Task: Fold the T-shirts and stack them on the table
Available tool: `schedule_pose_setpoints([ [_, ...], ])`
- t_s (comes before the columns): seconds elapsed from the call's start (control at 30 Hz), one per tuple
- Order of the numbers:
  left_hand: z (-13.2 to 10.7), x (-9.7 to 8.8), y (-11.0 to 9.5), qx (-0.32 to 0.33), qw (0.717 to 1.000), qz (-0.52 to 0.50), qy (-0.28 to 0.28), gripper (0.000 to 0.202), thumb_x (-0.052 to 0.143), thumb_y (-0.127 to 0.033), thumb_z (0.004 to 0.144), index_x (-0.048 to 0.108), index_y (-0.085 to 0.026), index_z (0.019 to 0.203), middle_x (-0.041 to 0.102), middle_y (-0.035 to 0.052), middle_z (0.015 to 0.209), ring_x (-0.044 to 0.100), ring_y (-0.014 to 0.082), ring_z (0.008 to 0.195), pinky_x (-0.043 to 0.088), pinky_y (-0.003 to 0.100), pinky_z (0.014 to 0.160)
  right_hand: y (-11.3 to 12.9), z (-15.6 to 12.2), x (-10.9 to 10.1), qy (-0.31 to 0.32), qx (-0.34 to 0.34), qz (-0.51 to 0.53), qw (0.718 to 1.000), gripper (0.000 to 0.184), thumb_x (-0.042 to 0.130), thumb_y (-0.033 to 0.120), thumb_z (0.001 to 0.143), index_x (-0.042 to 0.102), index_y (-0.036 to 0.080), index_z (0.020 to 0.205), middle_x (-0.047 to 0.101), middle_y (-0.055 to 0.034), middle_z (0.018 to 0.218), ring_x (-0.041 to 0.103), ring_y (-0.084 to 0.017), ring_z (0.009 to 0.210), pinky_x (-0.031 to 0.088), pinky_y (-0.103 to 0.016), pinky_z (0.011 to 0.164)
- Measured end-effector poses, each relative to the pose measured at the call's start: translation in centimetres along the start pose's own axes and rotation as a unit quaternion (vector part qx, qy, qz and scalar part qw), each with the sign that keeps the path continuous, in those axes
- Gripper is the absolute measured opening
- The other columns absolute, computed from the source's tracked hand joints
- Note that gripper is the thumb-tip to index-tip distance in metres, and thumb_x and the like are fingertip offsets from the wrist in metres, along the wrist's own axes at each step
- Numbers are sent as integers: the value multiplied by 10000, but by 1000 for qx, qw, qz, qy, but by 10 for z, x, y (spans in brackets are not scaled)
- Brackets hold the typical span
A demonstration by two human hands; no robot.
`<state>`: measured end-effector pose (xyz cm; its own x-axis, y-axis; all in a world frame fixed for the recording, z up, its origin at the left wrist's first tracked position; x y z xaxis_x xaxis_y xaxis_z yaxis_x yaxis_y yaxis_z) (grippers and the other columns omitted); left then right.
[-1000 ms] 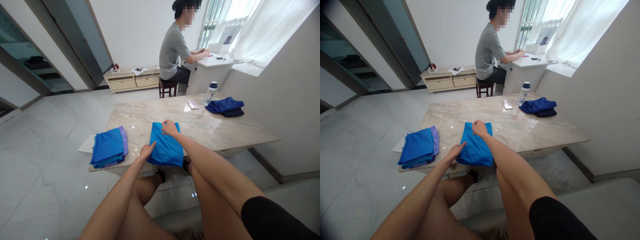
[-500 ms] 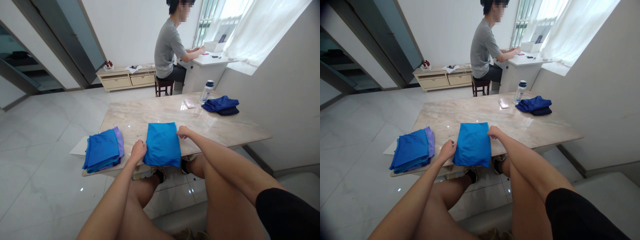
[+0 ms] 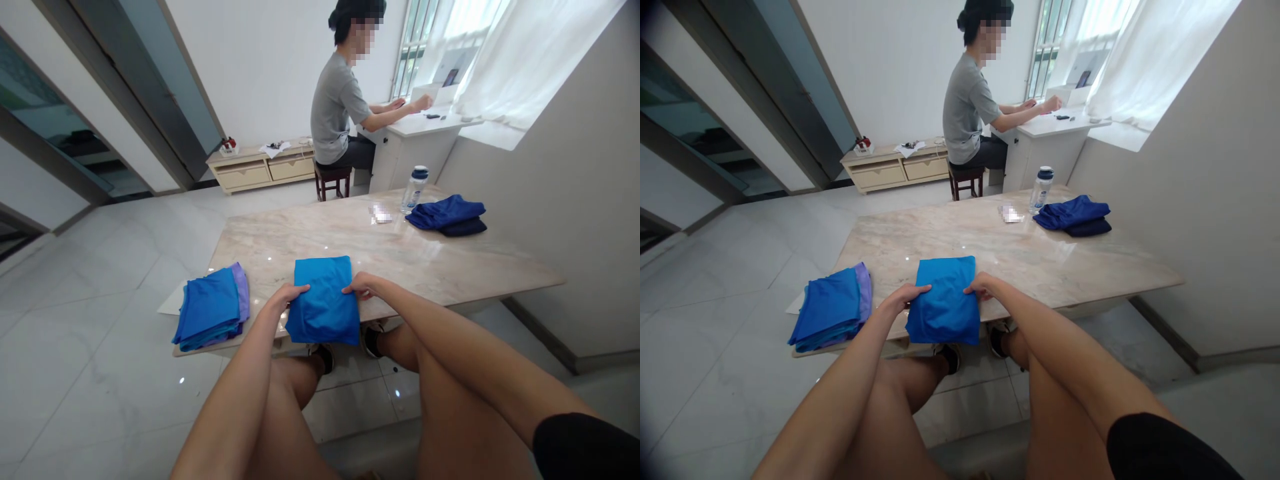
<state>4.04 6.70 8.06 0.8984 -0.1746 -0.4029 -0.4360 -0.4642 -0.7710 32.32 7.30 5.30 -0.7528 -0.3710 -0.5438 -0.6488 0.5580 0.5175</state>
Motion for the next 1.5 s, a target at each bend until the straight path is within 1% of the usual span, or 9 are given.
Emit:
schedule_pose_setpoints([
  [0.17,-16,-18,-22,18,1000,-23,-10,521,963,-624,665,805,-170,867,834,113,879,776,297,960,602,338,814,17,-7,-52,-4,-96,11,995,422,982,400,786,626,178,745,644,-7,766,625,-161,785,518,-258,677],
  [0.37,-45,-46,-74,171,974,-106,-102,606,901,-716,680,823,-149,881,804,84,858,709,255,904,553,318,801,47,-51,-123,-103,-306,71,944,559,810,678,877,604,204,663,534,12,625,557,-177,720,434,-283,639],
  [0.57,-87,-66,-117,297,920,-103,-234,586,874,-712,713,796,-167,911,748,121,1194,684,273,1114,557,322,899,58,-120,-164,-249,-455,133,845,503,792,698,876,731,202,814,750,-105,1181,679,-257,1085,535,-337,920],
  [0.67,-104,-64,-129,348,899,-124,-234,534,856,-686,759,729,-180,872,707,99,1221,671,234,1103,543,293,894,55,-136,-171,-253,-496,163,815,535,752,715,904,646,215,746,760,-98,1133,682,-255,1075,534,-365,958],
  [0.77,-100,-55,-125,336,909,-149,-196,513,827,-652,821,563,-216,756,591,-14,784,570,141,762,458,241,680,46,-126,-170,-242,-469,188,828,559,737,720,914,557,230,712,672,-27,771,628,-195,791,511,-312,766],
  [0.87,-79,-48,-109,297,923,-140,-199,571,825,-615,842,414,-241,707,374,-75,629,394,100,601,320,222,541,38,-98,-160,-247,-411,162,862,528,751,665,931,560,224,714,619,-4,677,585,-170,703,447,-275,654],
  [1.1,-5,-13,-21,25,990,-49,-127,396,840,-472,886,550,-203,921,702,24,773,736,167,754,565,248,694,1,-14,-114,-194,-193,-98,957,191,770,285,971,752,160,1115,813,-112,1102,748,-235,1032,521,-256,830],
  [1.3,11,15,13,-29,998,3,-56,518,894,-623,795,659,-164,749,750,117,715,792,261,790,566,268,626,-8,-6,-73,-81,-190,-235,950,106,839,256,897,812,187,974,826,-92,1079,765,-246,1037,530,-254,839],
  [1.5,7,46,6,-47,999,22,-16,543,994,-537,672,778,-165,1004,843,168,1058,799,351,1038,625,329,667,-5,-23,-40,27,-218,-321,921,235,920,369,828,840,193,962,838,-110,1050,779,-306,1007,555,-312,803],
])
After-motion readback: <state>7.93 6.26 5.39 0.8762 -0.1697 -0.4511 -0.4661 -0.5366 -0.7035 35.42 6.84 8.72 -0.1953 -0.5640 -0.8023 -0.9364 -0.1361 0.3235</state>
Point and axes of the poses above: each hand's wrist, its own z-axis towards the middle knuckle, its own x-axis out of the palm, y = z × x, the point moved 9 cm from there along z, towards the middle knuckle
